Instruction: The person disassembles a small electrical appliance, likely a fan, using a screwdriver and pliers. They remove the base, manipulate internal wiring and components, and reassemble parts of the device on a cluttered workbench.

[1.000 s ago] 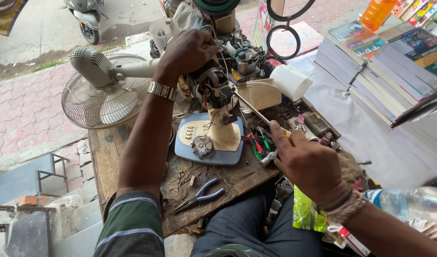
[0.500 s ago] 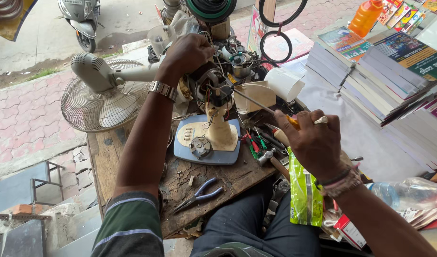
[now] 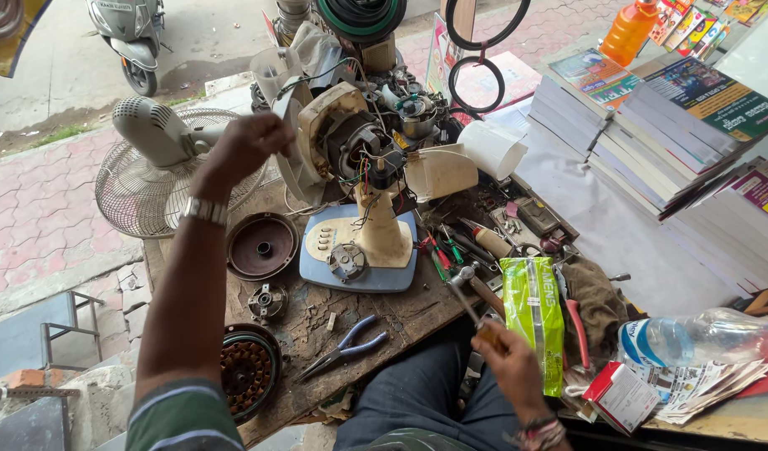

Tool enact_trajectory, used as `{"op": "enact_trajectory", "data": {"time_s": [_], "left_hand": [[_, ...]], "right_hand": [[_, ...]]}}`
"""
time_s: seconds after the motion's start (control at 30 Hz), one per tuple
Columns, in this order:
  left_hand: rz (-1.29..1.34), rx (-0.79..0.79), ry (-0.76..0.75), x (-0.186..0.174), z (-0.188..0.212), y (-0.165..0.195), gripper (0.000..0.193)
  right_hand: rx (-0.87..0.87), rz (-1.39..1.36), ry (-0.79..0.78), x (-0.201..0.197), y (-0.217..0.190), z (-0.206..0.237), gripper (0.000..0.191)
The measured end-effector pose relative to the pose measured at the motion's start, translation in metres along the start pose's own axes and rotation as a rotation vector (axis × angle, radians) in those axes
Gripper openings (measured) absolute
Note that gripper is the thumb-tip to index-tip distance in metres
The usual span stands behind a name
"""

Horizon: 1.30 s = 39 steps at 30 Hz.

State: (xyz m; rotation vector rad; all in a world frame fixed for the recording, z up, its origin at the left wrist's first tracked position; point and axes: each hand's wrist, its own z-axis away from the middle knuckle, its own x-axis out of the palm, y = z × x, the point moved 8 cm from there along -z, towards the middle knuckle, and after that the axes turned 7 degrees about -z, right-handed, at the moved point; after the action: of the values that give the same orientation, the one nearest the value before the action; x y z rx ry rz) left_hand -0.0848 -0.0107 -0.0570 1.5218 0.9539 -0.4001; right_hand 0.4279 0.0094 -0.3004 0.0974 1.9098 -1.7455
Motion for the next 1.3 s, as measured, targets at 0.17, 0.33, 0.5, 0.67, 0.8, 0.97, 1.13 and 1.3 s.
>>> {"op": "enact_trajectory", "data": {"time_s": [0.17, 0.33, 0.5, 0.67, 0.8, 0.97, 1.13, 1.3], "left_hand": [[0.154, 0.061, 0.125, 0.002, 0.010, -0.002, 0.035], [-0.105, 0.339, 0.179, 0.002, -0.011, 0.024, 0.027], [-0.155, 0.261, 0.241, 0.000, 0.000, 0.015, 0.018], [0.014, 0.197, 0.379, 0.008, 0.033, 0.002, 0.018], [0.071, 0.092, 0.393, 0.012, 0.032, -0.004, 0.022], [0.003, 0.019, 0.390, 0.012, 0.024, 0.000, 0.037], [0.313, -0.218, 0.298, 0.027, 0.023, -0.019, 0.055], [0.448, 0.124, 0.199, 0.025, 0.029, 0.004, 0.035]], "right_hand": [[0.104, -0.211, -0.039, 0.035, 0.043, 0.045, 0.048], [0.155, -0.264, -0.085, 0.055, 0.058, 0.066, 0.048], [0.372, -0.432, -0.044, 0.047, 0.069, 0.067, 0.050], [0.403, -0.441, -0.089, 0.049, 0.062, 0.067, 0.050], [0.275, -0.409, -0.125, 0.052, 0.049, 0.062, 0.048], [0.234, -0.427, -0.104, 0.048, 0.051, 0.062, 0.048], [0.350, -0.433, -0.114, 0.051, 0.063, 0.067, 0.050], [0.303, -0.460, -0.118, 0.049, 0.058, 0.065, 0.049]]}}
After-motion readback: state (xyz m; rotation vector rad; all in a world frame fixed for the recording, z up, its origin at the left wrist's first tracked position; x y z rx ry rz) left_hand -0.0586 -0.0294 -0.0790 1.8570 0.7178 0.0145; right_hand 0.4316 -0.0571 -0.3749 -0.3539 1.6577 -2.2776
